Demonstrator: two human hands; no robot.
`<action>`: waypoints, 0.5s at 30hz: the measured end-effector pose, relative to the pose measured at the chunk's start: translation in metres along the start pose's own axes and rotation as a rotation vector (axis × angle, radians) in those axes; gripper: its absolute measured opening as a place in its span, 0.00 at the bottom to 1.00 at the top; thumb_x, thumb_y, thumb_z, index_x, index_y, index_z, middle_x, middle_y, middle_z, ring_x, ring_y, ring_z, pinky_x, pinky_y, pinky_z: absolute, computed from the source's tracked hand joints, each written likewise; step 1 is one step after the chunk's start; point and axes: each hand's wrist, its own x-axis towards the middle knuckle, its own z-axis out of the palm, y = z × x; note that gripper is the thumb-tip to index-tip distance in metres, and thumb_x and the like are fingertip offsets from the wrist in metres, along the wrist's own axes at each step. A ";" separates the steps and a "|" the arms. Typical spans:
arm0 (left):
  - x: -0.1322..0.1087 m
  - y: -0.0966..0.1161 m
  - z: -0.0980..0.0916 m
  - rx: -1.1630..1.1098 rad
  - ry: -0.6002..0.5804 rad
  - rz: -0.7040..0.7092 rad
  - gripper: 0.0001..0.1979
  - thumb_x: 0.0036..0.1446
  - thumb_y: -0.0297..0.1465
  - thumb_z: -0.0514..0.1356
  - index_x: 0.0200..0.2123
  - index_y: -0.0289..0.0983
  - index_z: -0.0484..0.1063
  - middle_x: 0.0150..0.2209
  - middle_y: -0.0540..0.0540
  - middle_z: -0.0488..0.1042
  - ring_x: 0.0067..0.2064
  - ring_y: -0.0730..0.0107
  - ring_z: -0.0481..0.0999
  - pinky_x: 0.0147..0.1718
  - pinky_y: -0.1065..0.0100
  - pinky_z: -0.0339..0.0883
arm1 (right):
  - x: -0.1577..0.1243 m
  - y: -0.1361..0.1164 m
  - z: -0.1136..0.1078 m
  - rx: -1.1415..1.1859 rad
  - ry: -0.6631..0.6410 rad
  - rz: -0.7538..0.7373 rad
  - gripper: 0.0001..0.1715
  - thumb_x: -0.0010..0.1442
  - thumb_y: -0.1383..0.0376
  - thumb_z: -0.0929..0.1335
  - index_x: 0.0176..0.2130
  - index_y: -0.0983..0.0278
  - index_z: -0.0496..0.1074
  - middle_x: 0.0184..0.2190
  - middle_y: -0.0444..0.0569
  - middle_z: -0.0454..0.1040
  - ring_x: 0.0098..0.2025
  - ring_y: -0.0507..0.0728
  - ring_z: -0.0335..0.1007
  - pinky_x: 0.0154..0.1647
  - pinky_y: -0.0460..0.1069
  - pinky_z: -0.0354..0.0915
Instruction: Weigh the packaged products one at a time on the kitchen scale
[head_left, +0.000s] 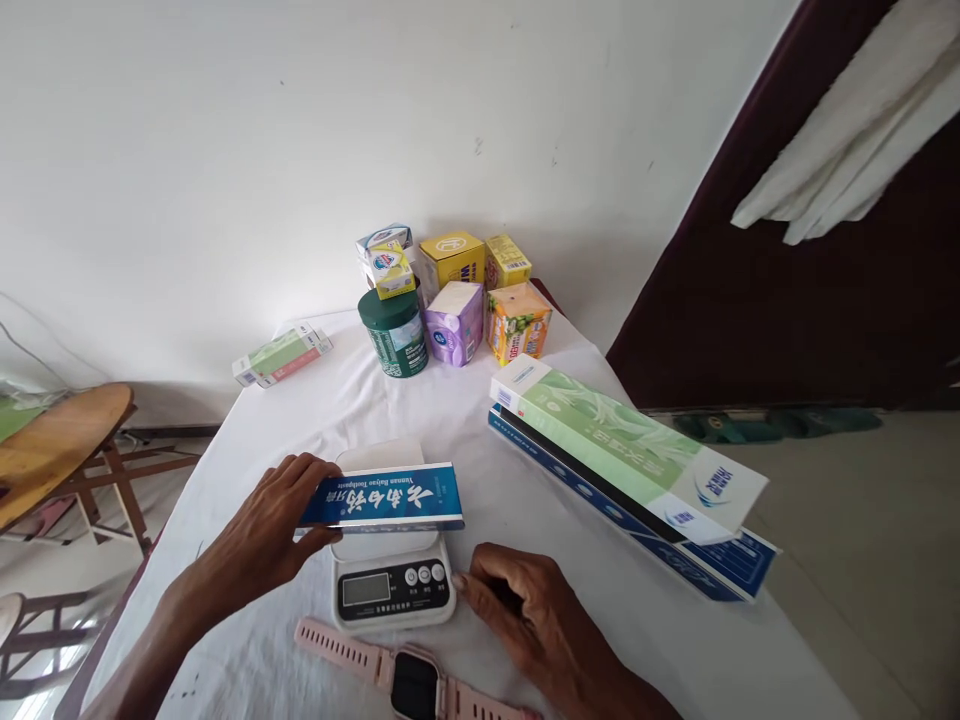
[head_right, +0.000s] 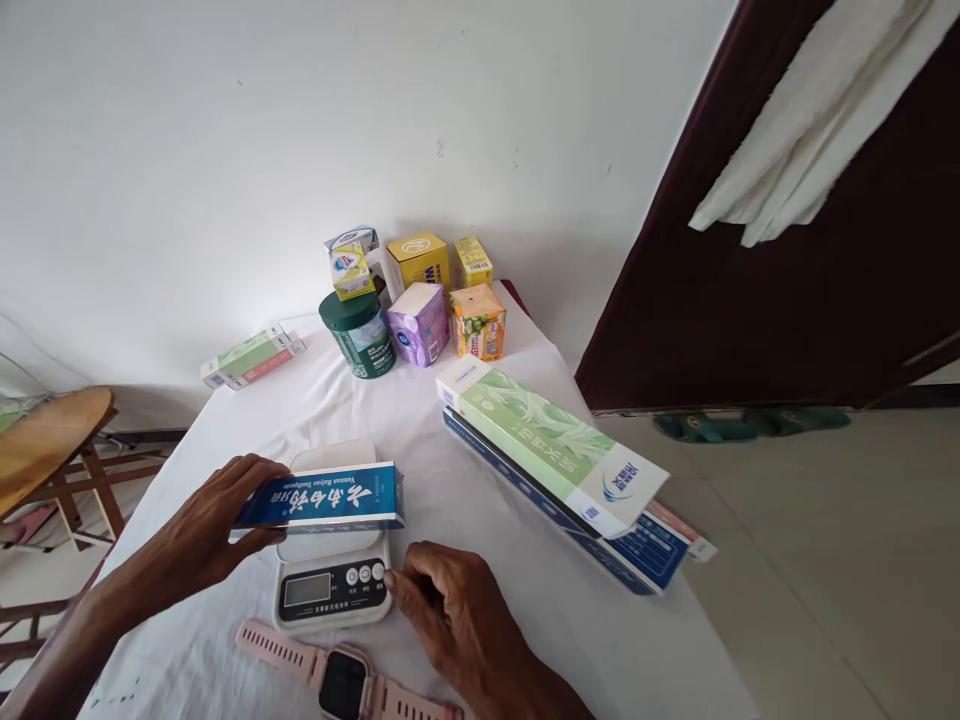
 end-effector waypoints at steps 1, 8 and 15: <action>-0.001 -0.001 0.000 0.000 0.002 -0.001 0.22 0.66 0.35 0.63 0.60 0.48 0.60 0.52 0.46 0.70 0.51 0.56 0.71 0.49 0.53 0.69 | 0.001 0.001 -0.002 -0.005 0.017 0.003 0.26 0.70 0.51 0.63 0.25 0.60 0.54 0.22 0.39 0.56 0.25 0.49 0.54 0.26 0.47 0.50; -0.004 0.003 -0.003 -0.016 0.000 0.009 0.39 0.63 0.41 0.66 0.71 0.51 0.50 0.64 0.42 0.64 0.64 0.50 0.65 0.61 0.47 0.64 | 0.003 0.006 -0.006 -0.078 0.133 -0.010 0.27 0.71 0.50 0.62 0.26 0.59 0.51 0.22 0.38 0.54 0.23 0.49 0.51 0.24 0.46 0.50; 0.005 0.022 0.002 0.006 0.007 0.000 0.44 0.57 0.35 0.72 0.69 0.47 0.50 0.63 0.40 0.64 0.64 0.47 0.63 0.62 0.45 0.63 | 0.000 0.015 -0.004 -0.163 0.144 -0.023 0.26 0.70 0.50 0.63 0.26 0.59 0.55 0.21 0.39 0.58 0.21 0.49 0.58 0.22 0.44 0.55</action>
